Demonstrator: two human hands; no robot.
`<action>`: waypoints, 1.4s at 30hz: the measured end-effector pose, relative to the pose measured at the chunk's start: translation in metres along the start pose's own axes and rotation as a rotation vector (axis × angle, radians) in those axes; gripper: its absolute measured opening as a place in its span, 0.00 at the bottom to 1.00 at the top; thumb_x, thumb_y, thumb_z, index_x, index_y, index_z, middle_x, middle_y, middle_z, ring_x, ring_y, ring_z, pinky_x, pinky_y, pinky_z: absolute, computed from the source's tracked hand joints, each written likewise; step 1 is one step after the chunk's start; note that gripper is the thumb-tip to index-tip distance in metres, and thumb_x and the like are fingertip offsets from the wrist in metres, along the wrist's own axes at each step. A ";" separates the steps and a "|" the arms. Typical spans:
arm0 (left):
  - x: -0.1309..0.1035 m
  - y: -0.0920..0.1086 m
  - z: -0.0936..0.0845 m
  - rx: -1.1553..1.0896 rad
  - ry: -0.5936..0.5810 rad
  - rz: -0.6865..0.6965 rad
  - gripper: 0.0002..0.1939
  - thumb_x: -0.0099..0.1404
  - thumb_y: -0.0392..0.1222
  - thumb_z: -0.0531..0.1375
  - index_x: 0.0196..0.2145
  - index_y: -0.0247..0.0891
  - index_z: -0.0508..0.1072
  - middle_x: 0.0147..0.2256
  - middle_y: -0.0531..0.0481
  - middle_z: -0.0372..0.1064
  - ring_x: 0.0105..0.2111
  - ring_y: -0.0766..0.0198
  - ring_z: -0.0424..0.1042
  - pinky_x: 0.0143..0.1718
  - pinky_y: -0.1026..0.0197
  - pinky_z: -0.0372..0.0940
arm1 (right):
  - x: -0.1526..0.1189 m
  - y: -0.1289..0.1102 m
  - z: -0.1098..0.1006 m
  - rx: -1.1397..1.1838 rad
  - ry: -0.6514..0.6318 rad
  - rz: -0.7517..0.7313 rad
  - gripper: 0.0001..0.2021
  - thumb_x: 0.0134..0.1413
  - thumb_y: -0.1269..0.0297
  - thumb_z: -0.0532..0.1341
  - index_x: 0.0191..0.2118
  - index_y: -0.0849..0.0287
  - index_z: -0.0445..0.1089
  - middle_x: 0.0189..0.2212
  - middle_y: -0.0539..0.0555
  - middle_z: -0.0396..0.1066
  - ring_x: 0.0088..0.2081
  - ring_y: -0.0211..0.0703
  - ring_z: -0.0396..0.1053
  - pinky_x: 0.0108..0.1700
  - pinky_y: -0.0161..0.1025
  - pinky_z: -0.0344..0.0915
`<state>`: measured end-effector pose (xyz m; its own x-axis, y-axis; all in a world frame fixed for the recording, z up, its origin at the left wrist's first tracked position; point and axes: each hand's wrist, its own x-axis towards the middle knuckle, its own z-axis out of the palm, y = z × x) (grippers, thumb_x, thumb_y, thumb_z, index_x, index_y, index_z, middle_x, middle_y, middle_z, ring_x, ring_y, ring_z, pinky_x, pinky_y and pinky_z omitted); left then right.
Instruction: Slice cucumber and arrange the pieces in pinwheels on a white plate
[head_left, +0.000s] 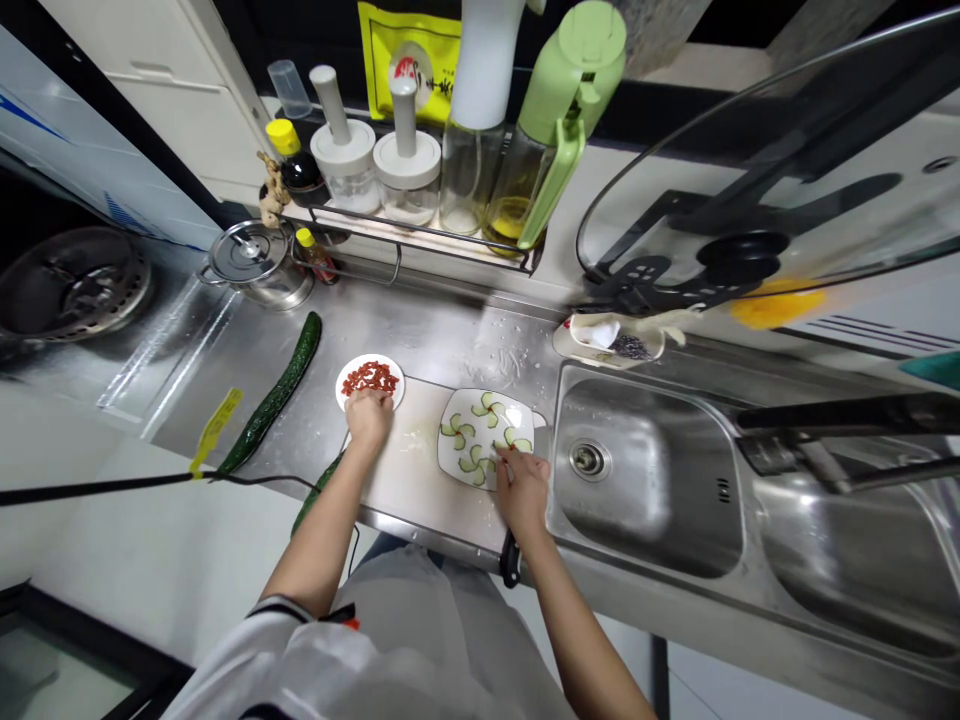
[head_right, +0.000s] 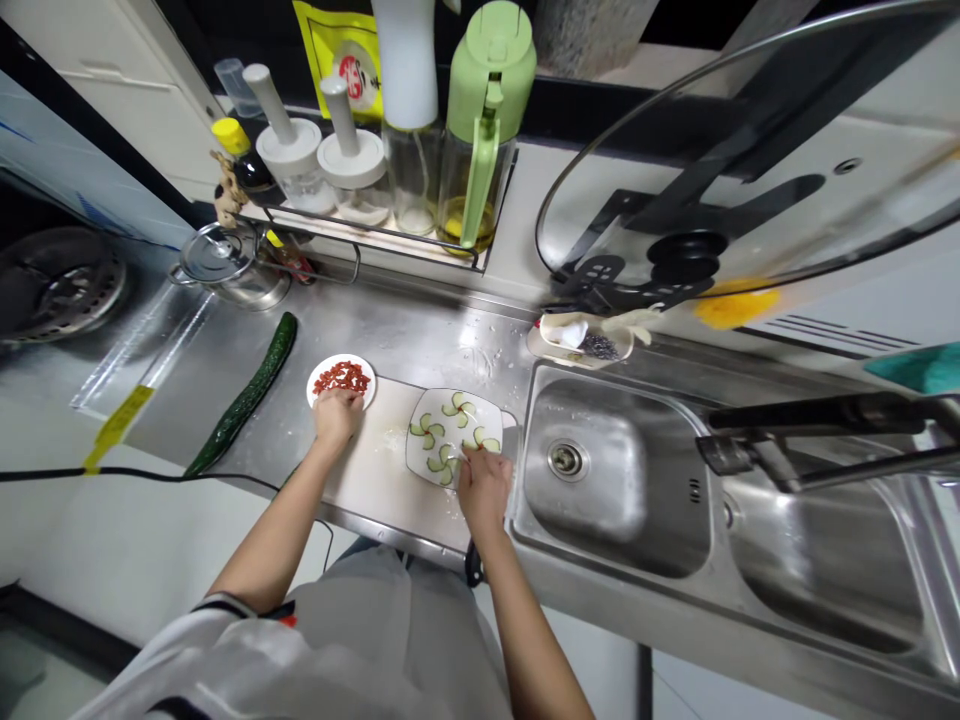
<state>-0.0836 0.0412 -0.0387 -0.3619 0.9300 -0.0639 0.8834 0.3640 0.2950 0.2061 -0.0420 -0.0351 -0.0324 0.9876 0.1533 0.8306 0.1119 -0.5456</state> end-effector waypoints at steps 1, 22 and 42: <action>0.000 0.000 0.000 -0.002 0.006 -0.002 0.14 0.59 0.42 0.54 0.35 0.40 0.79 0.36 0.45 0.74 0.40 0.57 0.68 0.46 0.57 0.59 | 0.000 0.000 0.000 0.005 -0.001 0.001 0.14 0.55 0.68 0.52 0.42 0.59 0.73 0.35 0.57 0.72 0.40 0.47 0.63 0.45 0.44 0.57; -0.109 0.072 0.024 -0.290 -0.305 0.729 0.09 0.65 0.40 0.55 0.32 0.37 0.75 0.30 0.47 0.69 0.35 0.62 0.68 0.39 0.60 0.61 | -0.026 -0.002 0.003 0.127 -0.086 0.014 0.14 0.57 0.68 0.50 0.44 0.59 0.71 0.35 0.57 0.71 0.39 0.46 0.64 0.43 0.43 0.61; -0.113 0.079 0.040 -0.205 -0.349 0.736 0.08 0.65 0.38 0.55 0.31 0.37 0.73 0.31 0.48 0.68 0.36 0.62 0.66 0.41 0.60 0.60 | -0.033 -0.011 0.012 0.070 -0.103 -0.016 0.16 0.58 0.69 0.50 0.47 0.58 0.71 0.33 0.56 0.68 0.37 0.46 0.61 0.43 0.44 0.60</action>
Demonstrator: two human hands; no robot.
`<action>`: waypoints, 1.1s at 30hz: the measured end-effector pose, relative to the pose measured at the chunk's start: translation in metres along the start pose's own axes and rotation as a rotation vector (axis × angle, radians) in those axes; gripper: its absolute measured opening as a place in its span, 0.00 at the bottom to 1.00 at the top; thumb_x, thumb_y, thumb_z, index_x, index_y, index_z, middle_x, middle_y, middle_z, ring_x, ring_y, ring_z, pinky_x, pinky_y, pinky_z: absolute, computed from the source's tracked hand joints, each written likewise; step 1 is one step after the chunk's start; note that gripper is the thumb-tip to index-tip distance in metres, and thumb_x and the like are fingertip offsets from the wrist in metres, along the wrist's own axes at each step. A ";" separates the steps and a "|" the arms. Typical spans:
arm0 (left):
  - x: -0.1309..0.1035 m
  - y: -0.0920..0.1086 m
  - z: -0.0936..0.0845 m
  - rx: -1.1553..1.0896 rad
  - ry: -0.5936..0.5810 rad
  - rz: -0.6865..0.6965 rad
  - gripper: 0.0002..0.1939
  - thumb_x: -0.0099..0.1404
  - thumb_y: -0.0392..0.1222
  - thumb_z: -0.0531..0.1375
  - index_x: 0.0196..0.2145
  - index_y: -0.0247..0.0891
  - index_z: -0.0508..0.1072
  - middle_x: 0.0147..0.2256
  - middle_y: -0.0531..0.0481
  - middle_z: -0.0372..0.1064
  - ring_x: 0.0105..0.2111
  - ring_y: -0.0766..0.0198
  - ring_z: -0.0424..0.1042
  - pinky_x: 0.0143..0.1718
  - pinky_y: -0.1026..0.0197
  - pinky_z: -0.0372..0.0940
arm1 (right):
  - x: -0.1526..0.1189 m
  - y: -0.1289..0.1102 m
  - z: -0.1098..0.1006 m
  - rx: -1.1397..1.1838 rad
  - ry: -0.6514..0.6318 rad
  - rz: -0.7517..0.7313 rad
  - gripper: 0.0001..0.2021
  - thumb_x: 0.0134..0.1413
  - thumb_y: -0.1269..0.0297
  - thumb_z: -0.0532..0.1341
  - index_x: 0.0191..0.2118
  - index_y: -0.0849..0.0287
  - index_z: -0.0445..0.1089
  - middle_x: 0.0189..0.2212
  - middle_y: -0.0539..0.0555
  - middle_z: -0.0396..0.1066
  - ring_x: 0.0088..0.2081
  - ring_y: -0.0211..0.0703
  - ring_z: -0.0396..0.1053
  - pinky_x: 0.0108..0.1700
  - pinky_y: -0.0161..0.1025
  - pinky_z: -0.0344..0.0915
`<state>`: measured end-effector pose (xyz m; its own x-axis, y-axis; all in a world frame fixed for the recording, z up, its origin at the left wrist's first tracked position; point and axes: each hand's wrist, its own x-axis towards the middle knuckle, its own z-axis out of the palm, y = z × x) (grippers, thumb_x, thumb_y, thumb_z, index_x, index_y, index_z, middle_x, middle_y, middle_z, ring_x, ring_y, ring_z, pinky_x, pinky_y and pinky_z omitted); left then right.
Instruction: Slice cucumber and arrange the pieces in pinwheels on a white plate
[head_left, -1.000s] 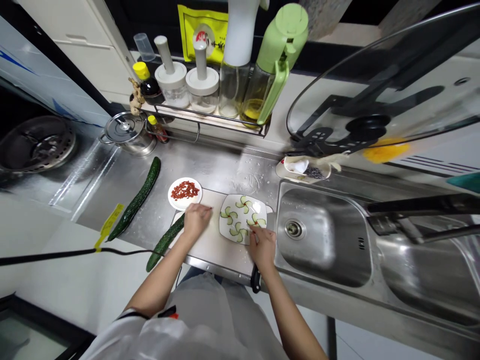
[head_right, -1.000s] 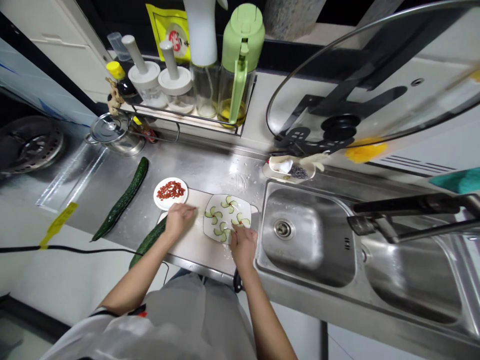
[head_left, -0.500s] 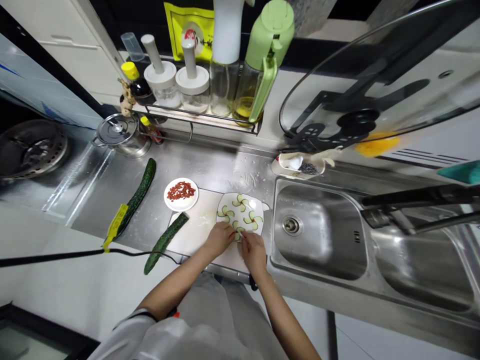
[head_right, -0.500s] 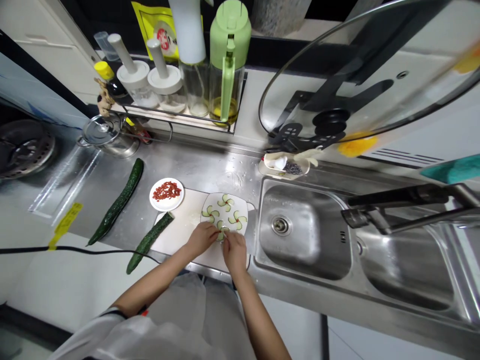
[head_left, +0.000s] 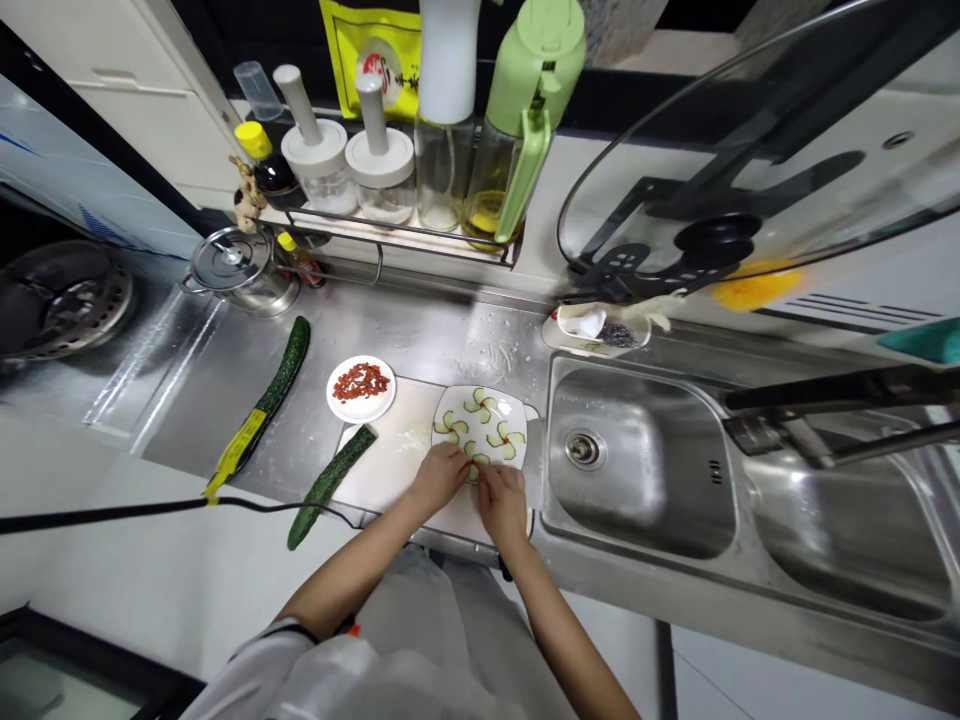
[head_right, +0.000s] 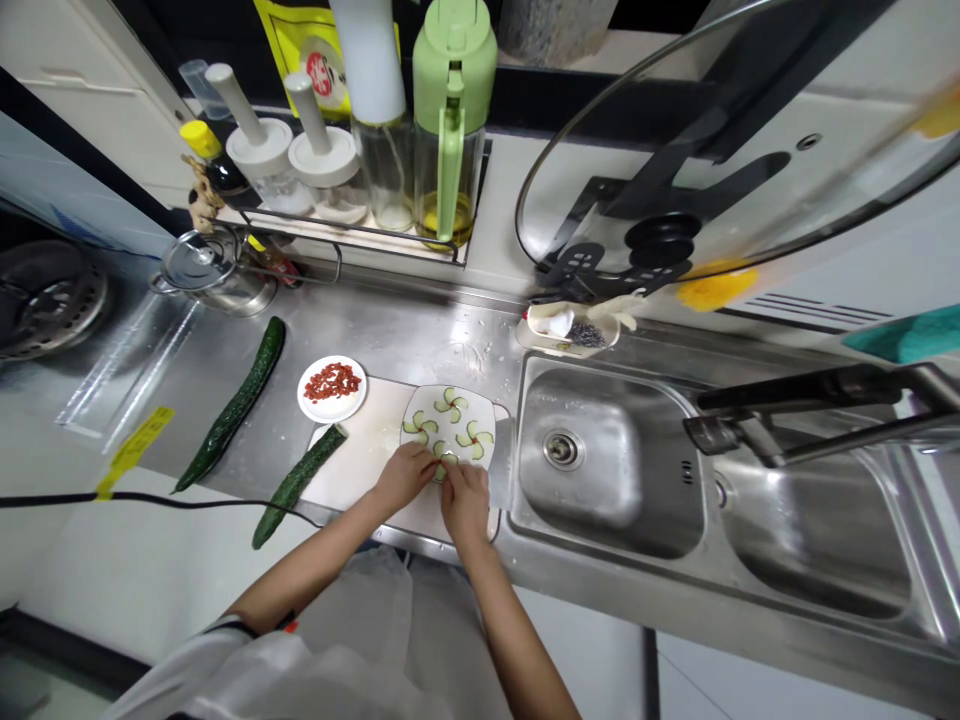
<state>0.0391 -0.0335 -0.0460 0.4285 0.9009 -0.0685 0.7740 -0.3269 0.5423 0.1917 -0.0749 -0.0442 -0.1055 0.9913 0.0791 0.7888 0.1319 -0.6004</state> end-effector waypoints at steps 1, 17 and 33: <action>0.000 0.000 0.000 0.003 -0.001 0.000 0.08 0.65 0.38 0.55 0.31 0.37 0.73 0.31 0.48 0.68 0.36 0.62 0.66 0.40 0.60 0.60 | 0.000 0.000 0.000 -0.006 -0.001 0.001 0.16 0.58 0.69 0.50 0.46 0.58 0.71 0.33 0.56 0.69 0.37 0.46 0.60 0.43 0.44 0.60; 0.001 -0.002 0.005 0.018 0.022 0.034 0.07 0.64 0.37 0.55 0.31 0.36 0.73 0.30 0.48 0.66 0.35 0.62 0.65 0.38 0.60 0.60 | 0.002 0.003 0.003 -0.056 -0.023 0.014 0.15 0.58 0.70 0.51 0.45 0.59 0.72 0.34 0.56 0.68 0.37 0.45 0.58 0.44 0.43 0.57; -0.002 -0.003 0.000 -0.051 0.088 0.029 0.07 0.64 0.37 0.55 0.30 0.36 0.73 0.30 0.48 0.67 0.35 0.62 0.66 0.39 0.60 0.61 | 0.005 0.002 -0.003 -0.049 -0.006 0.005 0.16 0.56 0.72 0.51 0.45 0.60 0.72 0.35 0.57 0.69 0.39 0.46 0.60 0.46 0.43 0.57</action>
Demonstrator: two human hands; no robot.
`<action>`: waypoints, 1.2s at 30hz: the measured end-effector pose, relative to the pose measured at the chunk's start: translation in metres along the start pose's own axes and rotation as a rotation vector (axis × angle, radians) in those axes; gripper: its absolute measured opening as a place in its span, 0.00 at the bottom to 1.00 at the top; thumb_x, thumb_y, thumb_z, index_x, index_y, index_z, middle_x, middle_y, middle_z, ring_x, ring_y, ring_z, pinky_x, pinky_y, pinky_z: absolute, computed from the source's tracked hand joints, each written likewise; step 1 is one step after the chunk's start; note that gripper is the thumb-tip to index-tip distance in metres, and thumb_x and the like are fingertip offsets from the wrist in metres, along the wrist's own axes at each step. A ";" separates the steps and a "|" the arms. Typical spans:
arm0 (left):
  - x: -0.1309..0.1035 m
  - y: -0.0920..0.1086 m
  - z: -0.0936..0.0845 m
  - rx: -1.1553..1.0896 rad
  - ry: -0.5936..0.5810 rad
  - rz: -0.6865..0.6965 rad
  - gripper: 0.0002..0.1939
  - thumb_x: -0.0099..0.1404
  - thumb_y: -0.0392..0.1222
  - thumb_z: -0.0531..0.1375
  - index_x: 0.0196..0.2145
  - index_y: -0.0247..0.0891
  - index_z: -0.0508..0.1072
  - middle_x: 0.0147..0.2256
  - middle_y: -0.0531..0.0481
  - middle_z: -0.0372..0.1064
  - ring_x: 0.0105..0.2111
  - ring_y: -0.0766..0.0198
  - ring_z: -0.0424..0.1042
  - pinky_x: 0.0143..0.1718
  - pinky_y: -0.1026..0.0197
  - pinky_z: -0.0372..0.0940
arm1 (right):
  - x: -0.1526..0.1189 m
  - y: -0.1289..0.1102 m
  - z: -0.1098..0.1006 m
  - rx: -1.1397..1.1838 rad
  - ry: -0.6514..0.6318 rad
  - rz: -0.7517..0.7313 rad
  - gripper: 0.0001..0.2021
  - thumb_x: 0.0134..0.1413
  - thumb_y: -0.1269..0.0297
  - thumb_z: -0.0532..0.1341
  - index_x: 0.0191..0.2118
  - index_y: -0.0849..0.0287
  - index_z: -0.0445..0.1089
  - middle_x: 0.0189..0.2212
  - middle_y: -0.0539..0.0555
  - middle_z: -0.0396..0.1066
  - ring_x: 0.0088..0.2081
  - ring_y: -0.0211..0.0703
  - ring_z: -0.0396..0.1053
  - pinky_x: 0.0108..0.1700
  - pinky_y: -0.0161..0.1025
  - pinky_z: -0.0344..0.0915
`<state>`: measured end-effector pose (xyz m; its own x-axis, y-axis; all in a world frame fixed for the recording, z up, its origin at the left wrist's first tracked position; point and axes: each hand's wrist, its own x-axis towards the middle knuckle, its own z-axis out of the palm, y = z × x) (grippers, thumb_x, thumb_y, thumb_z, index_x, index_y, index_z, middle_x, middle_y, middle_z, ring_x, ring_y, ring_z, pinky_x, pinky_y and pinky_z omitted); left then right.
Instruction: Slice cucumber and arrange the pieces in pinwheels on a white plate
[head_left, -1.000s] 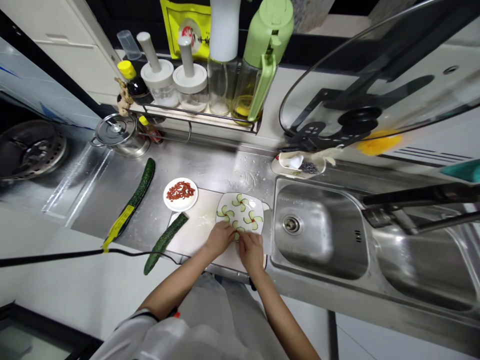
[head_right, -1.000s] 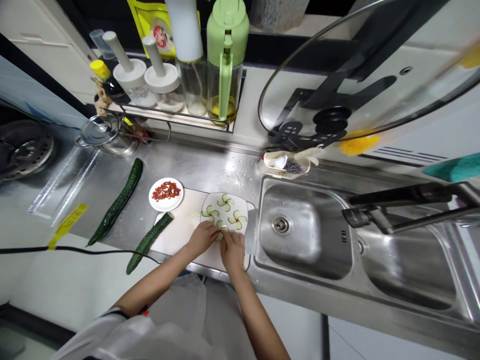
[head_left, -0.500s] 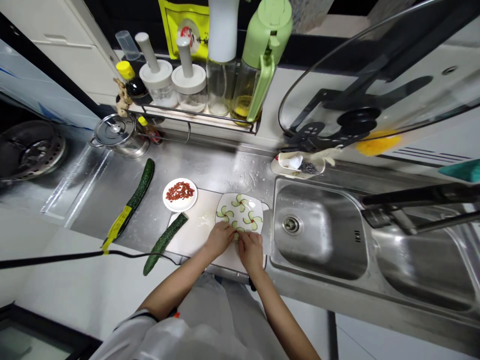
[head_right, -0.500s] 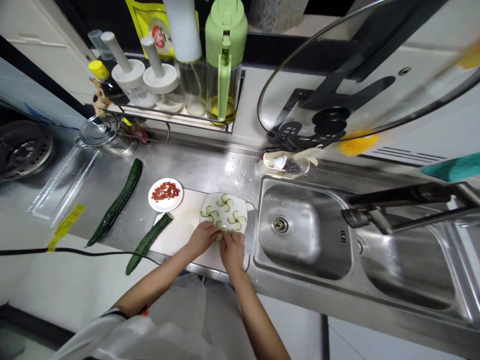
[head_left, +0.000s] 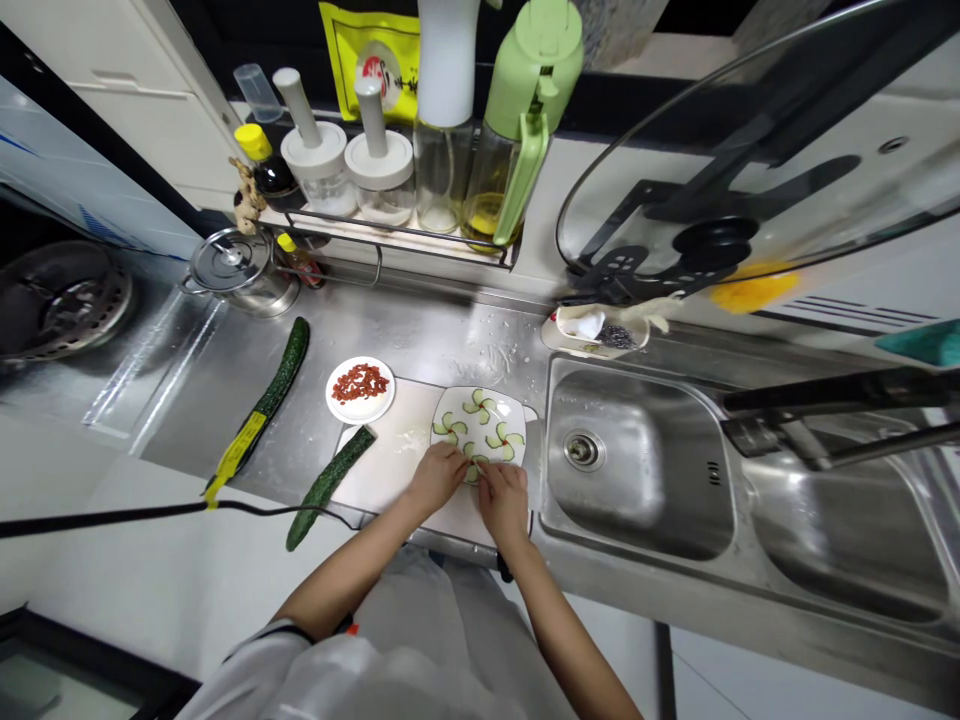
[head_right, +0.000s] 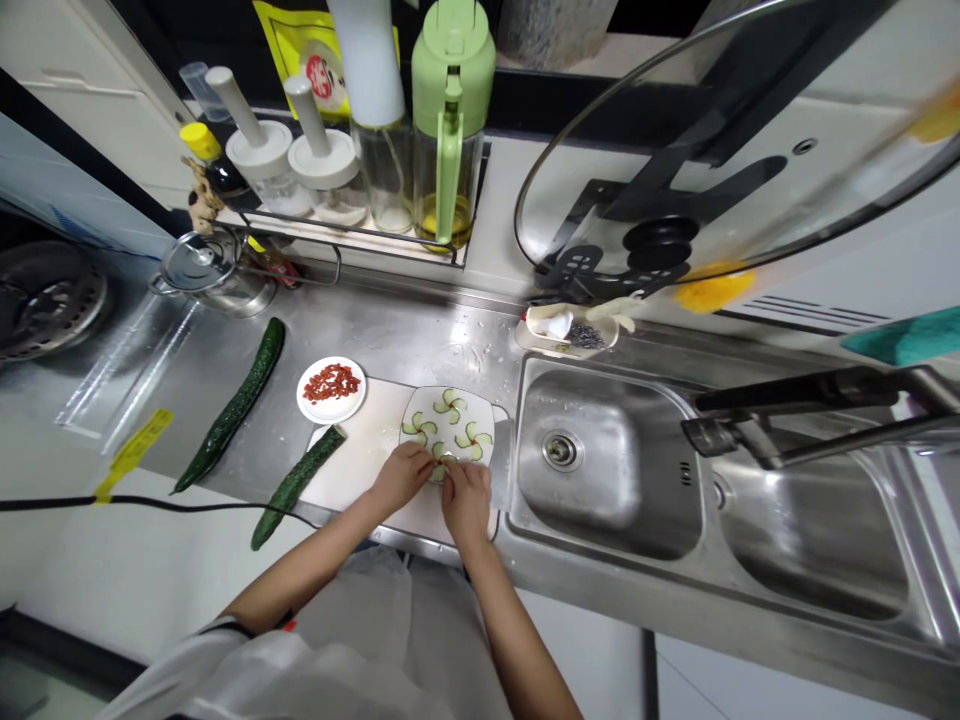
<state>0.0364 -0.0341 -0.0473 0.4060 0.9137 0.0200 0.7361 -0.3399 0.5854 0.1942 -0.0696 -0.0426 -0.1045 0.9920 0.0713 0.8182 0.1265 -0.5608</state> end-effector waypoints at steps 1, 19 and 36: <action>0.000 0.000 -0.001 -0.007 0.010 -0.001 0.08 0.64 0.37 0.55 0.30 0.35 0.73 0.30 0.48 0.67 0.35 0.61 0.66 0.39 0.59 0.61 | 0.000 0.001 -0.001 0.001 -0.001 -0.001 0.16 0.56 0.72 0.51 0.46 0.60 0.72 0.35 0.57 0.70 0.39 0.46 0.60 0.46 0.43 0.57; -0.017 -0.027 -0.022 -0.210 0.349 -0.270 0.09 0.61 0.35 0.55 0.37 0.37 0.74 0.35 0.46 0.71 0.37 0.63 0.69 0.41 0.60 0.65 | 0.000 0.026 -0.014 0.026 0.101 0.078 0.15 0.56 0.67 0.52 0.45 0.60 0.72 0.37 0.56 0.71 0.41 0.46 0.64 0.47 0.44 0.57; -0.014 -0.029 -0.013 -0.509 0.112 -0.646 0.16 0.58 0.42 0.58 0.45 0.38 0.68 0.25 0.56 0.67 0.24 0.69 0.67 0.31 0.64 0.62 | 0.014 0.054 -0.010 0.089 0.167 0.401 0.18 0.50 0.59 0.51 0.40 0.62 0.72 0.30 0.57 0.71 0.35 0.47 0.64 0.42 0.43 0.56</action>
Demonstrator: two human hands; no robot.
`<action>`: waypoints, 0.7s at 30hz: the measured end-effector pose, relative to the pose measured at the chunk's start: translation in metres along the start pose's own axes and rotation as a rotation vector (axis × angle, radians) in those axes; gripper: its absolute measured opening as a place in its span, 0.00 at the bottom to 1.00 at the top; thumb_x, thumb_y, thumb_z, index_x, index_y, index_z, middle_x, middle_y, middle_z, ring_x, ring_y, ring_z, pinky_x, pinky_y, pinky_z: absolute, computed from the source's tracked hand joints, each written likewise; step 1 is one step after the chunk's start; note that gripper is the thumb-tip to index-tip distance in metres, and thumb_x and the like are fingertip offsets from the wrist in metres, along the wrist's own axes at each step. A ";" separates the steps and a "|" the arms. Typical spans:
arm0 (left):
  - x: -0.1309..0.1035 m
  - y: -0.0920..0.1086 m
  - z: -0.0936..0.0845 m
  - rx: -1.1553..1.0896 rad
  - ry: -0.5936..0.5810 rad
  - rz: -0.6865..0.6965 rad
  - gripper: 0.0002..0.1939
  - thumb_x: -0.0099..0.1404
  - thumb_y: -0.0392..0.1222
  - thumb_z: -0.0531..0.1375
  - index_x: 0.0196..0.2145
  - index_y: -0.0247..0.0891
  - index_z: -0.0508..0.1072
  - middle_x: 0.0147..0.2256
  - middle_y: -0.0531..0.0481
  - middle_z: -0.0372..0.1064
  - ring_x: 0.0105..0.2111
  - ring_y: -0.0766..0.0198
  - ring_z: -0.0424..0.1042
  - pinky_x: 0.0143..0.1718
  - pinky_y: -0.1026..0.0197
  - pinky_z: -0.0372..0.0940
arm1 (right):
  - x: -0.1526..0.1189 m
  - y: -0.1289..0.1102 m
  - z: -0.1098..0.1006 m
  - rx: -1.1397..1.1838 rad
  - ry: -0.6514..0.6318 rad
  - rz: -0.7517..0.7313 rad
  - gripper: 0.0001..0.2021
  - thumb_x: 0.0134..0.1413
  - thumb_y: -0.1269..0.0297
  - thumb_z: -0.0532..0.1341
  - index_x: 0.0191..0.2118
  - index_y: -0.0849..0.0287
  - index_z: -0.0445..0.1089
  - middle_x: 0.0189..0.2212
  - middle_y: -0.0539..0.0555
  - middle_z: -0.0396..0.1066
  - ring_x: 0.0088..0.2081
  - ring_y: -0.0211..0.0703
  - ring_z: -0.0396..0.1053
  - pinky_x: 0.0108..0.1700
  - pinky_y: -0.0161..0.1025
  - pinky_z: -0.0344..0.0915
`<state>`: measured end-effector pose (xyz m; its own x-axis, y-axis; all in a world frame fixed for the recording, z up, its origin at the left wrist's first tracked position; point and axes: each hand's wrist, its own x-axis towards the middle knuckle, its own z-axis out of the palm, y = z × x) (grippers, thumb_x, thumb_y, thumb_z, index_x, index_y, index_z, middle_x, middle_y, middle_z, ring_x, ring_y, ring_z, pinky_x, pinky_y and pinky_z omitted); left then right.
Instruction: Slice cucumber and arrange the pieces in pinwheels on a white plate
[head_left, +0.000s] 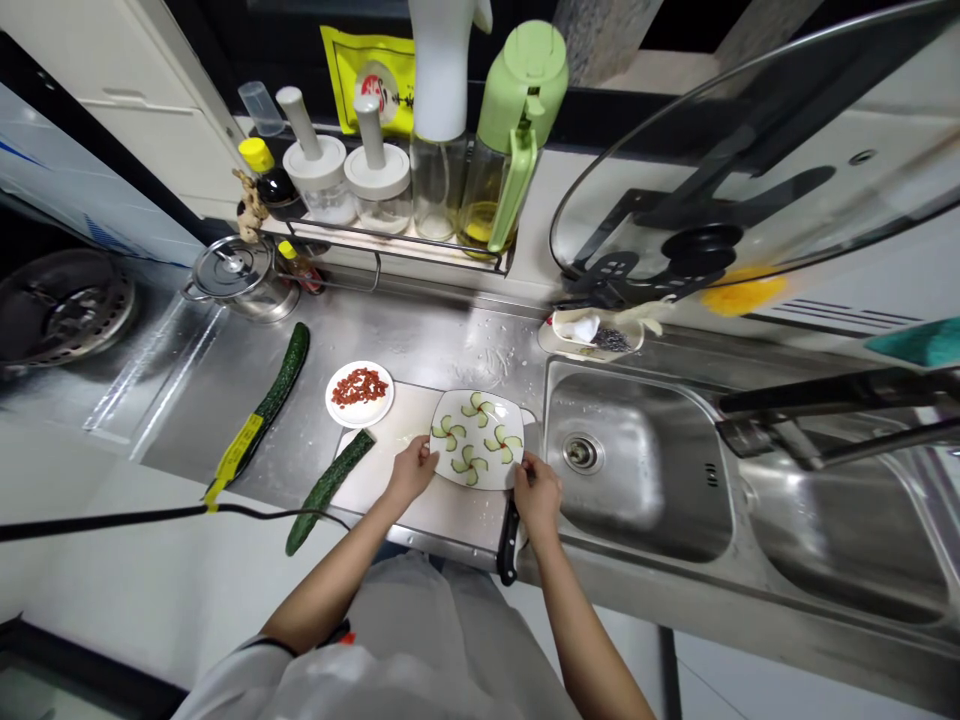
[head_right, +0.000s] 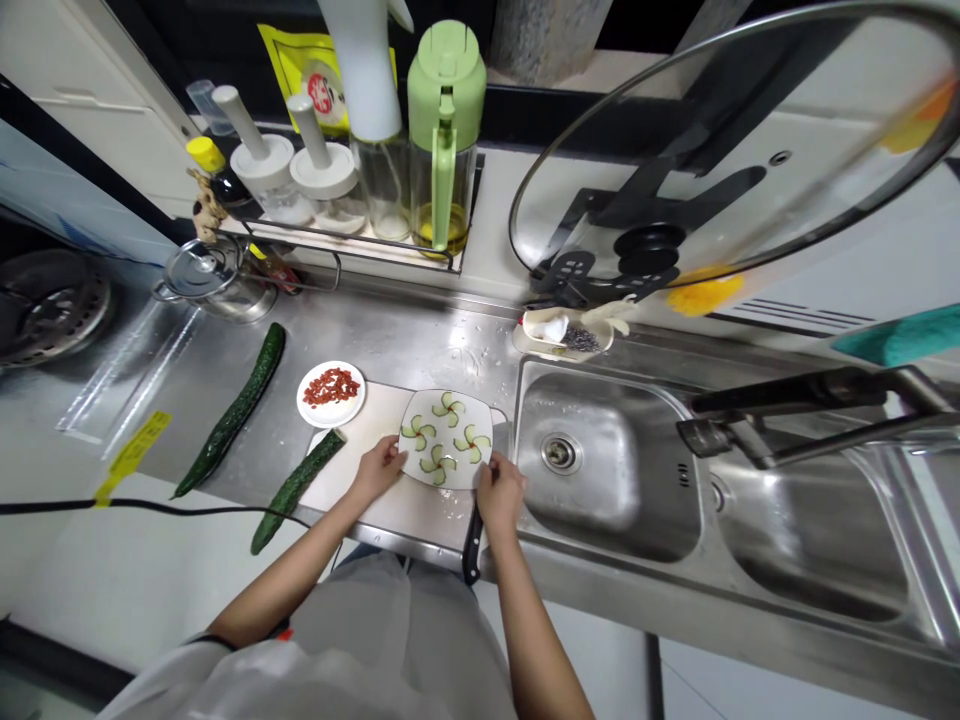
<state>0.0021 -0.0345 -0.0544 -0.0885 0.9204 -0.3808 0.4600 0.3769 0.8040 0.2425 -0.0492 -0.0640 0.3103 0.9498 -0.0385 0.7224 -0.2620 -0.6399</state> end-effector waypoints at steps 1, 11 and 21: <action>0.000 0.000 0.001 -0.020 -0.013 -0.015 0.16 0.58 0.41 0.58 0.45 0.38 0.68 0.24 0.57 0.66 0.23 0.69 0.67 0.29 0.65 0.62 | 0.001 0.000 0.000 0.012 -0.004 0.012 0.18 0.50 0.58 0.51 0.40 0.62 0.72 0.30 0.57 0.71 0.34 0.47 0.64 0.41 0.42 0.56; 0.003 0.000 0.006 -0.316 -0.108 -0.116 0.18 0.55 0.36 0.58 0.45 0.38 0.66 0.19 0.61 0.59 0.20 0.70 0.64 0.26 0.65 0.65 | 0.005 0.002 0.002 0.185 -0.058 0.147 0.18 0.49 0.55 0.53 0.36 0.62 0.73 0.24 0.53 0.70 0.27 0.41 0.63 0.33 0.37 0.58; 0.003 -0.002 0.009 -0.371 -0.078 -0.113 0.20 0.54 0.37 0.59 0.46 0.40 0.66 0.20 0.62 0.55 0.20 0.71 0.61 0.25 0.65 0.67 | 0.006 -0.006 0.001 0.247 -0.048 0.197 0.20 0.47 0.50 0.55 0.33 0.63 0.72 0.20 0.52 0.68 0.24 0.39 0.61 0.29 0.35 0.58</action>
<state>0.0093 -0.0335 -0.0613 -0.0466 0.8656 -0.4986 0.0995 0.5007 0.8599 0.2394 -0.0422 -0.0608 0.3957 0.8934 -0.2130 0.4777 -0.3982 -0.7831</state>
